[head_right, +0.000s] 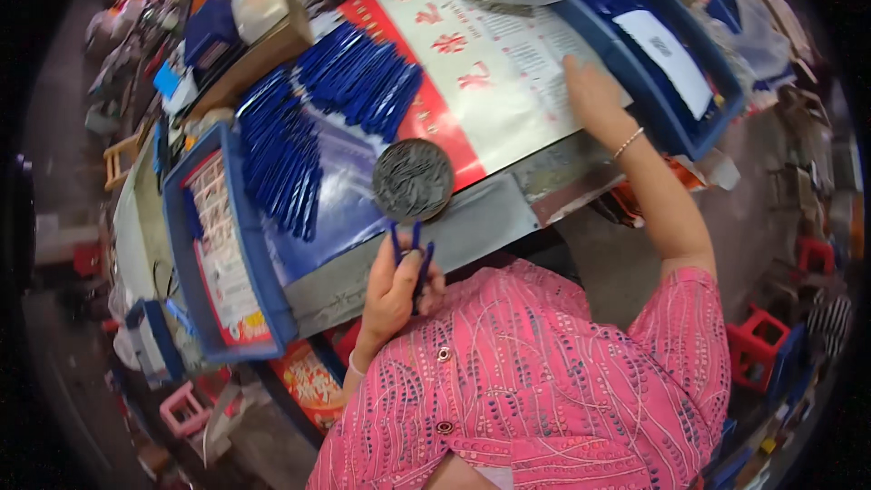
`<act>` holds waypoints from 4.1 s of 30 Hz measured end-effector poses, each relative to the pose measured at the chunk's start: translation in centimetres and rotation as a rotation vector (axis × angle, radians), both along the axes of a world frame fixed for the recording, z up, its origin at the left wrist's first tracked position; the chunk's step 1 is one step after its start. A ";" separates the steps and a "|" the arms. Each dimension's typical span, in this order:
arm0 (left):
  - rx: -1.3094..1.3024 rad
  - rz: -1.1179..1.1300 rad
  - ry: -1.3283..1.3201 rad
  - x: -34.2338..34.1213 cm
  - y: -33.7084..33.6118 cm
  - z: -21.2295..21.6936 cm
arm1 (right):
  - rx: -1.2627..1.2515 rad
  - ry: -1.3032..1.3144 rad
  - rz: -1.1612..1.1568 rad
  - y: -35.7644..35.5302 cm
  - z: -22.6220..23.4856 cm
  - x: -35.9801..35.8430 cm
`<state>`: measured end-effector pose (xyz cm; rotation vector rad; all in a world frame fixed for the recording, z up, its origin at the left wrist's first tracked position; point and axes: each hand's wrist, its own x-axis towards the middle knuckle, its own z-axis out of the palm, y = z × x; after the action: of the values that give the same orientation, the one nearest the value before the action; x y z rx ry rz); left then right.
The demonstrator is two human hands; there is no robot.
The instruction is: Manual assembly of blue plastic pens by attaching components like clips and caps.
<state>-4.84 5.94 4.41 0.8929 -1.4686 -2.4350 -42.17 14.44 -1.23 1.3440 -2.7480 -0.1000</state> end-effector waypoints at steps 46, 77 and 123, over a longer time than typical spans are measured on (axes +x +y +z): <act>0.680 -0.349 0.158 -4.2 2.3 -1.5 | -1.152 -1.109 0.408 9.6 4.8 17.9; -0.888 0.187 0.218 3.5 0.9 -4.9 | 0.401 -0.702 0.782 6.2 7.4 12.6; -0.934 0.359 0.542 3.9 -0.2 -5.3 | -0.167 -0.427 0.815 -9.7 1.5 16.5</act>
<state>-0.93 5.79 -0.92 0.2229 -1.7255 -1.3064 -25.63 4.71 0.25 2.5117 -2.1485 0.5010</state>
